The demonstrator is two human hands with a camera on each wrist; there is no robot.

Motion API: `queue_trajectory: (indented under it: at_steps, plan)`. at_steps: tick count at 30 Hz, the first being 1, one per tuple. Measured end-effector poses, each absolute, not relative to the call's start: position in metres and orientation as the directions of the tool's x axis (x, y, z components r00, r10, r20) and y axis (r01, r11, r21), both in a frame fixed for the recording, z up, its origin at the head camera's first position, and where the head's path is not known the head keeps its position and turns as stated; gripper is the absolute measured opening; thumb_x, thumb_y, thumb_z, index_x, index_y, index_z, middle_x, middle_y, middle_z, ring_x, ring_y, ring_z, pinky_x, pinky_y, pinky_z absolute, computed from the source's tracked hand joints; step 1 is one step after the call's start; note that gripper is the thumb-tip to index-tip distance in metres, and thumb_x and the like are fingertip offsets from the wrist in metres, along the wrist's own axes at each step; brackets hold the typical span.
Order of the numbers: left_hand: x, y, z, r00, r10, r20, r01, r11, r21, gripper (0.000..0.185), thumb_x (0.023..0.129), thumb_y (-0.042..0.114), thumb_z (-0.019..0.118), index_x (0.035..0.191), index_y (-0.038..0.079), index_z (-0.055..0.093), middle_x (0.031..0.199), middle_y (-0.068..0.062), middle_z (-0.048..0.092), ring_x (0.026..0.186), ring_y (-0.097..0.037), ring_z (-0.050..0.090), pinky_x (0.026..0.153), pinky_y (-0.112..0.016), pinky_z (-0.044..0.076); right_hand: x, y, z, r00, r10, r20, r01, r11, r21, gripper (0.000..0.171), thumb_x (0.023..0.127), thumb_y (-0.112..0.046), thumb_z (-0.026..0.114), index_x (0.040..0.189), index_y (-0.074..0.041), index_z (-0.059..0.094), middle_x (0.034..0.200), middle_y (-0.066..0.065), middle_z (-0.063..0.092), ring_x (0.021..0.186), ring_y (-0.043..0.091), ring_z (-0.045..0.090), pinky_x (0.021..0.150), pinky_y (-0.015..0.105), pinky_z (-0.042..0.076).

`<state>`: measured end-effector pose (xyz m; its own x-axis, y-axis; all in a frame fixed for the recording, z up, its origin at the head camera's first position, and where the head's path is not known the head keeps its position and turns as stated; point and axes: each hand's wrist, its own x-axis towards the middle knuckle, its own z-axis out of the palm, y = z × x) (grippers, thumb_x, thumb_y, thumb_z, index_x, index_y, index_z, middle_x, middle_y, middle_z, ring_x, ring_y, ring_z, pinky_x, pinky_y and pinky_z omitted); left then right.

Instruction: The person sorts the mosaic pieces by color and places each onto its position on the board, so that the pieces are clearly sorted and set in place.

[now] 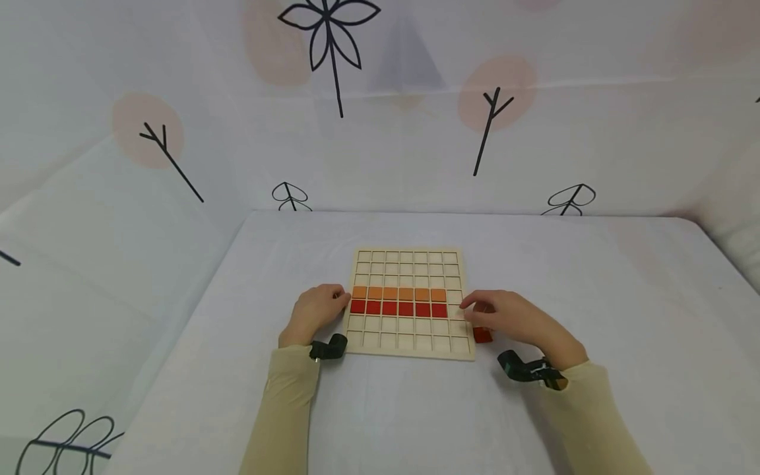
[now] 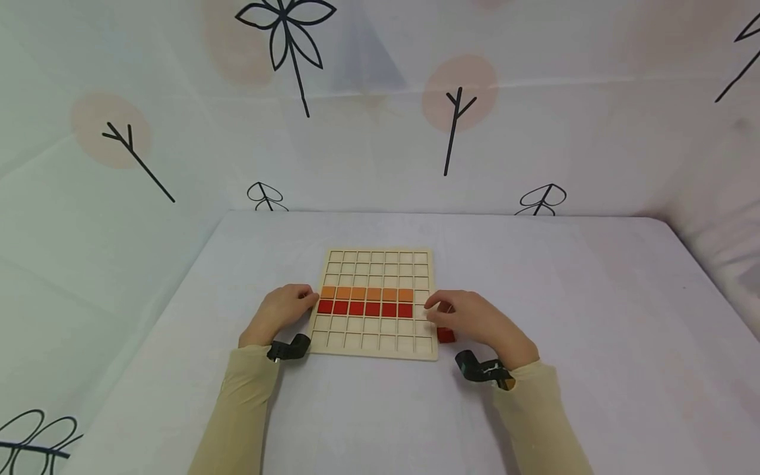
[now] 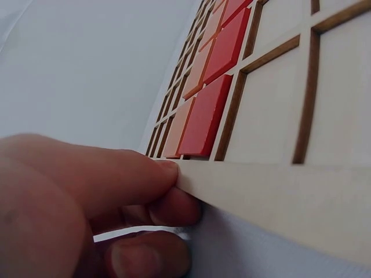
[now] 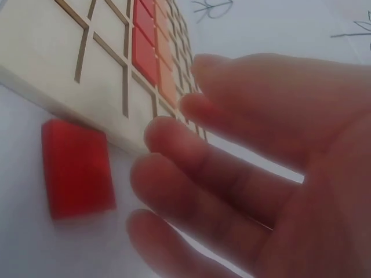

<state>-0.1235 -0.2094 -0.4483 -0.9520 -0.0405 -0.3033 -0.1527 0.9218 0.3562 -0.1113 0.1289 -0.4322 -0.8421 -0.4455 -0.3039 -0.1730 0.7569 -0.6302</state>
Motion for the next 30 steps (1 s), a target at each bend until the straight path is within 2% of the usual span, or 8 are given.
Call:
queue_trajectory:
  at_steps: [7,16,23,30]
  plan:
    - [-0.124,-0.209,-0.449,-0.947,-0.054,-0.317,-0.171,0.920,0.352,0.023,0.091,0.033,0.048,0.086,0.016,0.062,0.077,0.000,0.055,0.075,-0.017,0.049,0.063,-0.030,0.036,-0.112,0.133,-0.434,-0.837,-0.444,-0.320,-0.180,0.775,-0.606,0.031,0.087,-0.035,0.058,0.110,-0.015,0.061,0.087,-0.001,0.060,0.075,0.014,0.051,0.068,0.031,0.042]
    - [-0.125,-0.208,-0.451,-0.948,-0.058,-0.313,-0.173,0.920,0.351,0.022,0.091,0.033,0.049,0.083,0.016,0.062,0.074,0.000,0.055,0.073,-0.017,0.049,0.061,-0.030,0.035,-0.112,0.139,-0.440,-0.835,-0.447,-0.322,-0.176,0.770,-0.613,0.022,0.086,-0.031,0.059,0.100,-0.015,0.064,0.082,-0.003,0.060,0.075,0.014,0.051,0.067,0.030,0.042]
    - [-0.124,-0.209,-0.451,-0.951,-0.052,-0.305,-0.163,0.922,0.351,0.023,0.091,0.033,0.049,0.080,0.016,0.060,0.072,0.000,0.055,0.071,-0.017,0.049,0.059,-0.029,0.035,-0.112,0.141,-0.443,-0.824,-0.432,-0.367,-0.146,0.788,-0.598,0.026,0.082,-0.031,0.064,0.102,-0.015,0.064,0.083,-0.002,0.059,0.077,0.015,0.050,0.067,0.030,0.042]
    - [-0.124,-0.208,-0.450,-0.951,-0.052,-0.304,-0.163,0.921,0.354,0.024,0.090,0.033,0.049,0.079,0.016,0.060,0.072,-0.001,0.054,0.070,-0.017,0.048,0.059,-0.029,0.035,-0.111,0.141,-0.443,-0.815,-0.440,-0.378,-0.151,0.790,-0.594,0.029,0.078,-0.033,0.069,0.099,-0.013,0.063,0.076,-0.001,0.055,0.074,0.015,0.048,0.065,0.030,0.039]
